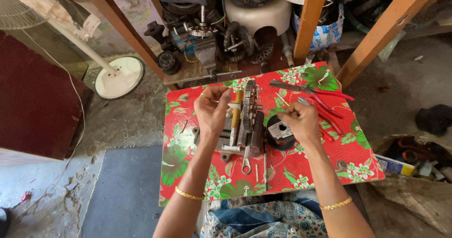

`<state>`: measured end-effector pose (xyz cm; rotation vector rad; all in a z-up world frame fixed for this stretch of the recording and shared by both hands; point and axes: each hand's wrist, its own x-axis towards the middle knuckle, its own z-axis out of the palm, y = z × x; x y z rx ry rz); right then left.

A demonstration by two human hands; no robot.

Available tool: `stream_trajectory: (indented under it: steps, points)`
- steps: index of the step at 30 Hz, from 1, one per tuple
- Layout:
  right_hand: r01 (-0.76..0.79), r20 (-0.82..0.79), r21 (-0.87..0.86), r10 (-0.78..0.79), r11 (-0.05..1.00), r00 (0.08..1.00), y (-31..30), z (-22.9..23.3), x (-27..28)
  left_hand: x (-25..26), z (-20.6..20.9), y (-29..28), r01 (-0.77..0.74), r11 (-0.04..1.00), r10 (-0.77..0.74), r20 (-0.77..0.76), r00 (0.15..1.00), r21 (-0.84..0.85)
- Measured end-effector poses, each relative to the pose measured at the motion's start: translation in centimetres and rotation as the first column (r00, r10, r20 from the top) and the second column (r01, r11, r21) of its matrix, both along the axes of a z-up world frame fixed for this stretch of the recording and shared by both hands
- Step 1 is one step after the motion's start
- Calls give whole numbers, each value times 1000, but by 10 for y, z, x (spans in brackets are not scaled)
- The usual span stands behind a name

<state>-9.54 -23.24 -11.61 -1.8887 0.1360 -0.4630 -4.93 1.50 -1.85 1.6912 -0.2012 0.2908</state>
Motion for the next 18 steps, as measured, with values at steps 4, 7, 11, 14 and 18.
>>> stream_trajectory:
  steps: [4,7,11,14,18]
  points:
    - [42,-7,23,-41,999,999,-7,-7,5,-22,9,-33,-167,946,109,214,971,278]
    - [92,41,-206,-85,974,996,-3,-6,14,-32,4,-53,-325,864,175,374,911,385]
    - [221,156,-421,-169,880,973,20,-8,8,-41,-10,-61,-473,807,250,520,817,355]
    - [285,229,-566,-184,774,956,36,-8,-4,-50,-17,-62,-465,839,240,576,782,282]
    - [297,255,-577,-177,761,951,41,1,-9,-54,-13,-62,-482,835,242,610,755,266]
